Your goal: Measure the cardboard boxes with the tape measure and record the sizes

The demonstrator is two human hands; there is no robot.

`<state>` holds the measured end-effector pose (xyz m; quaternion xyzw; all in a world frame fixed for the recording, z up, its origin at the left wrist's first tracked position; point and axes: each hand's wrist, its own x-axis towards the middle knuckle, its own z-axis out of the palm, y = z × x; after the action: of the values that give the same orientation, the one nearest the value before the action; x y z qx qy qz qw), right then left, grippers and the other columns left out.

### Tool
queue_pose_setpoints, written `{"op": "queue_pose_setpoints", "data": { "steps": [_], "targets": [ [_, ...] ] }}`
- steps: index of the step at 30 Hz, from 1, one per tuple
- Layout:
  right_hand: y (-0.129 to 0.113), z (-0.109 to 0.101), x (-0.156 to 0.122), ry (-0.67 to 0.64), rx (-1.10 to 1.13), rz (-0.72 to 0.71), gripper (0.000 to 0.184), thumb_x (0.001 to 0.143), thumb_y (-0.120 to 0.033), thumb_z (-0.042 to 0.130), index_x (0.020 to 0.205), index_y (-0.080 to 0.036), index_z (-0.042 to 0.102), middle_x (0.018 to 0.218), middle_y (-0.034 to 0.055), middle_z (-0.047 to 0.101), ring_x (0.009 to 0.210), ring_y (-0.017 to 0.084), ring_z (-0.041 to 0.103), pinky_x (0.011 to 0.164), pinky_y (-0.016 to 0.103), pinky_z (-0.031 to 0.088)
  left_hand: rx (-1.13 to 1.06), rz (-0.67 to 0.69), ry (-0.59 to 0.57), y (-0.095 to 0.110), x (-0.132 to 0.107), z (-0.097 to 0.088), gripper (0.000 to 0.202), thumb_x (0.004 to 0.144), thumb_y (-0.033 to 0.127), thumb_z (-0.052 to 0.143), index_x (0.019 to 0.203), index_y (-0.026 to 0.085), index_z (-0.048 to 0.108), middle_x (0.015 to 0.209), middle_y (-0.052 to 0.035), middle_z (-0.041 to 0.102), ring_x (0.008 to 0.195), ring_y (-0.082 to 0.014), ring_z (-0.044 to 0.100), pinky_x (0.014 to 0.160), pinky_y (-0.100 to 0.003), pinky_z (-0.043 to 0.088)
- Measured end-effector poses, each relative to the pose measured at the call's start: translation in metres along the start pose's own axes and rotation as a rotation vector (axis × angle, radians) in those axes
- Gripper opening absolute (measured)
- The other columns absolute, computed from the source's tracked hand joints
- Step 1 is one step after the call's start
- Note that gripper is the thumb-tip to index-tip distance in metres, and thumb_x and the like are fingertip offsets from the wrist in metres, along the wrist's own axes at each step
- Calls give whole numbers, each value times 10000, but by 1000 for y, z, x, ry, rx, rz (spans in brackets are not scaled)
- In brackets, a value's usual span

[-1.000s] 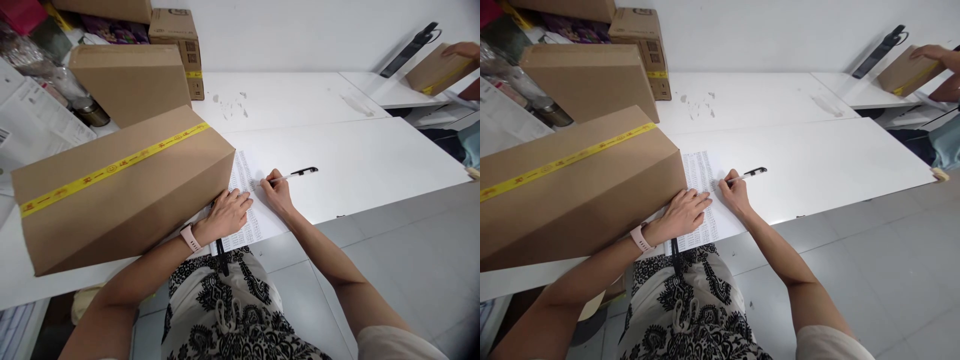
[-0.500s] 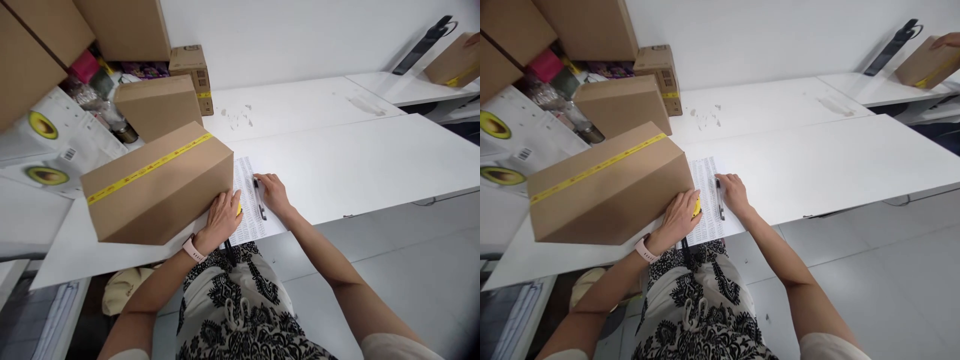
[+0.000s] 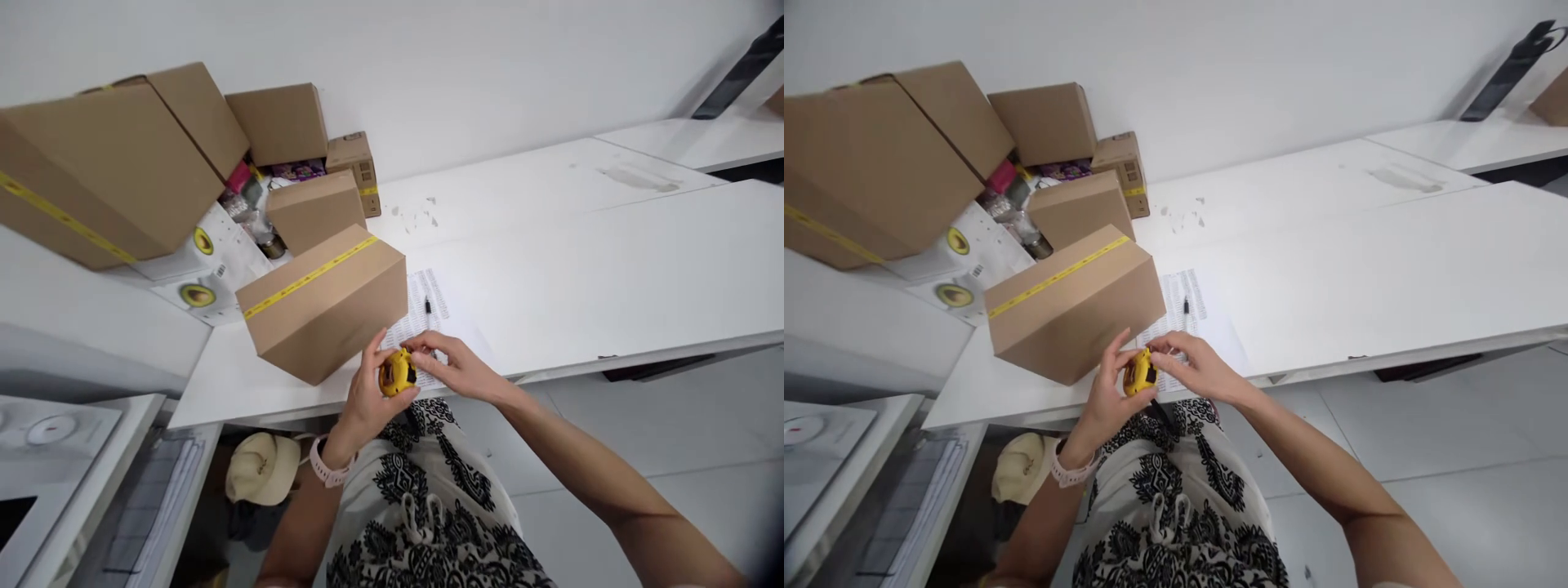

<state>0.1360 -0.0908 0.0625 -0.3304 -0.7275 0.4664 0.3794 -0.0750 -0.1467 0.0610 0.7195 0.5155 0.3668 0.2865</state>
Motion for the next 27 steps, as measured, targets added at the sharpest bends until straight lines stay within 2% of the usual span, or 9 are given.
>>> {"op": "queue_pose_setpoints", "data": {
  "steps": [5, 9, 11, 13, 15, 18, 21, 24, 27],
  "targets": [
    [-7, 28, -4, -92, 145, 40, 231, 910, -464, 693, 919, -233, 693, 888, 27, 683, 778, 159, 582, 751, 345, 490, 16, -52, -43, 2, -36, -17, 951, 813, 302, 779, 1578, 262, 216, 1320, -124, 691, 1222, -250, 658, 1025, -419, 522],
    [-1, 15, 4, -120, 261, 32, 219, 905, -457, 694, 896, -241, 655, 846, 8, 635, 718, 145, 519, 669, 323, 450, 160, -78, 36, -8, -60, -42, 886, 803, 298, 772, 1551, 282, 296, 1291, -105, 690, 1181, -262, 675, 1011, -437, 529],
    [7, -4, 14, -24, 288, 36, 219, 895, -460, 701, 910, -245, 667, 855, 8, 632, 725, 147, 518, 665, 323, 445, 261, -90, 135, -15, -72, -60, 809, 819, 326, 749, 1525, 267, 357, 1249, -102, 683, 1132, -268, 684, 988, -444, 539],
    [18, -23, 29, 139, 278, 56, 250, 856, -473, 737, 907, -235, 683, 885, 17, 653, 778, 156, 544, 725, 338, 459, 386, -97, 224, -24, -83, -83, 725, 837, 362, 722, 1489, 239, 429, 1180, -102, 678, 1074, -279, 683, 949, -449, 553],
    [33, -38, 47, 275, 273, 80, 317, 793, -506, 779, 879, -215, 686, 895, 23, 673, 804, 159, 556, 776, 350, 457, 513, -84, 261, -31, -90, -107, 652, 849, 391, 697, 1445, 215, 502, 1099, -97, 683, 1011, -290, 672, 899, -446, 562],
    [55, -47, 73, 360, 280, 118, 392, 715, -543, 816, 838, -192, 689, 840, 9, 670, 766, 144, 543, 771, 339, 443, 627, -38, 267, -39, -91, -139, 549, 850, 415, 672, 1355, 214, 597, 1050, -90, 697, 962, -297, 654, 852, -431, 563],
    [72, -43, 93, 393, 300, 107, 417, 691, -556, 823, 833, -182, 705, 804, -6, 667, 745, 130, 538, 766, 321, 439, 652, -47, 242, -43, -85, -160, 488, 848, 434, 654, 1294, 236, 645, 1060, -75, 704, 976, -292, 651, 865, -423, 558],
    [80, -36, 104, 414, 311, 83, 437, 688, -574, 820, 861, -183, 727, 845, 10, 708, 780, 140, 574, 798, 322, 458, 634, -101, 175, -45, -74, -169, 491, 843, 450, 641, 1284, 238, 655, 1048, -65, 711, 978, -282, 648, 863, -411, 552],
    [80, -27, 109, 416, 281, 71, 439, 694, -590, 809, 874, -195, 746, 889, 30, 740, 837, 168, 618, 826, 341, 483, 585, -134, 139, -47, -63, -168, 502, 831, 462, 636, 1275, 228, 658, 1010, -63, 704, 964, -277, 645, 866, -409, 546]
  ]
}}
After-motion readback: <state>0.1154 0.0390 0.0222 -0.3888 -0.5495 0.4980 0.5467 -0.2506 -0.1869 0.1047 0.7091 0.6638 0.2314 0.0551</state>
